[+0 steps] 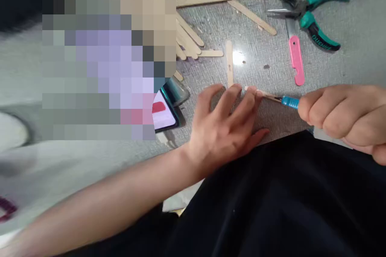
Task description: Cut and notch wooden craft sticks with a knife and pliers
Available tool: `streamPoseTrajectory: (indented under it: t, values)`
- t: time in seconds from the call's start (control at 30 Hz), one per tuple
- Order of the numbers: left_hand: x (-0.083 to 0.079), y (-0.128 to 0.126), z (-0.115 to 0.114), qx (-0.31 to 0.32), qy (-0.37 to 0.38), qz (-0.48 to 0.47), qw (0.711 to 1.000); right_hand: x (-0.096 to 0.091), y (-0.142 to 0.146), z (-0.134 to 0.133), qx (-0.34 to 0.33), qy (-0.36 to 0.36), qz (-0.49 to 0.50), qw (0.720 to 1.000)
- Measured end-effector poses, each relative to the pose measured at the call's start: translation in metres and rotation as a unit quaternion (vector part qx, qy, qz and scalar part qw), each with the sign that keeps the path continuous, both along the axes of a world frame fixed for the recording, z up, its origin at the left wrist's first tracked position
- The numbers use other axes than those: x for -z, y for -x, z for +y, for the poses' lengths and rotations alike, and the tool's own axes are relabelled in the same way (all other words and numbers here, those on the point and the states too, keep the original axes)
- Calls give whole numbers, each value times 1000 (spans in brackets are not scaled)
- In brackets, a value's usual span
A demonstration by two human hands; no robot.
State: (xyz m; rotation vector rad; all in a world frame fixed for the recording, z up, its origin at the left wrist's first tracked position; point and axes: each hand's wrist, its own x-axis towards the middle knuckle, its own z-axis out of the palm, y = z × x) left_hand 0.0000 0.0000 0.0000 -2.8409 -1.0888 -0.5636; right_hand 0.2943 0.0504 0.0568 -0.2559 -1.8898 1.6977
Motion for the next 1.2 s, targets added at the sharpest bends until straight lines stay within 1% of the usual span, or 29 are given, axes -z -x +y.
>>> streamPoseTrajectory:
  t: [0.07,0.13,0.23,0.27,0.37,0.43,0.5,0.6,0.67,0.77,0.83,0.9,0.97,1.03,1.07,1.13,1.17,1.2]
  values:
    - [2,0,-4,-6,11,-19,1000,1,-2,3,-13,5,3,1000]
    - [4,1,-7,-10,27,-30,999,2,-2,4,-8,17,11,1000]
    - [6,2,-8,-14,61,-34,997,2,0,2,36,49,39,997]
    - [6,2,-8,-15,61,-30,998,0,0,2,41,53,33,997]
    - [6,1,-8,-15,45,-41,998,-10,-1,4,14,57,-31,998]
    - [5,0,-8,-14,54,-58,997,-16,-1,7,25,71,-52,996]
    - [4,0,-9,-12,69,-63,996,-17,-1,10,41,82,-57,994]
    - [4,1,-10,-10,84,-57,995,-8,-1,14,48,76,-24,996]
    - [5,2,-10,-9,114,-64,991,0,-1,15,53,64,17,996]
    - [8,2,-8,-5,148,-76,986,8,-2,18,33,50,35,998]
    - [11,1,-4,3,127,-88,988,8,-3,18,13,48,21,999]
    - [13,-2,0,13,76,-98,992,9,-1,19,2,48,8,999]
    - [16,-5,4,-1,38,-92,995,11,1,20,30,50,24,998]
    - [17,-7,7,-27,24,-86,996,15,3,25,76,22,51,996]
    - [18,-8,8,-39,21,-80,996,17,3,29,93,-16,53,994]
    - [20,-9,7,-65,16,-67,996,18,0,39,132,-141,5,981]
    - [21,-9,7,-78,17,-61,995,17,-4,45,157,-193,-35,968]
    - [22,-10,6,-98,23,-56,993,15,-8,50,156,-226,-75,959]
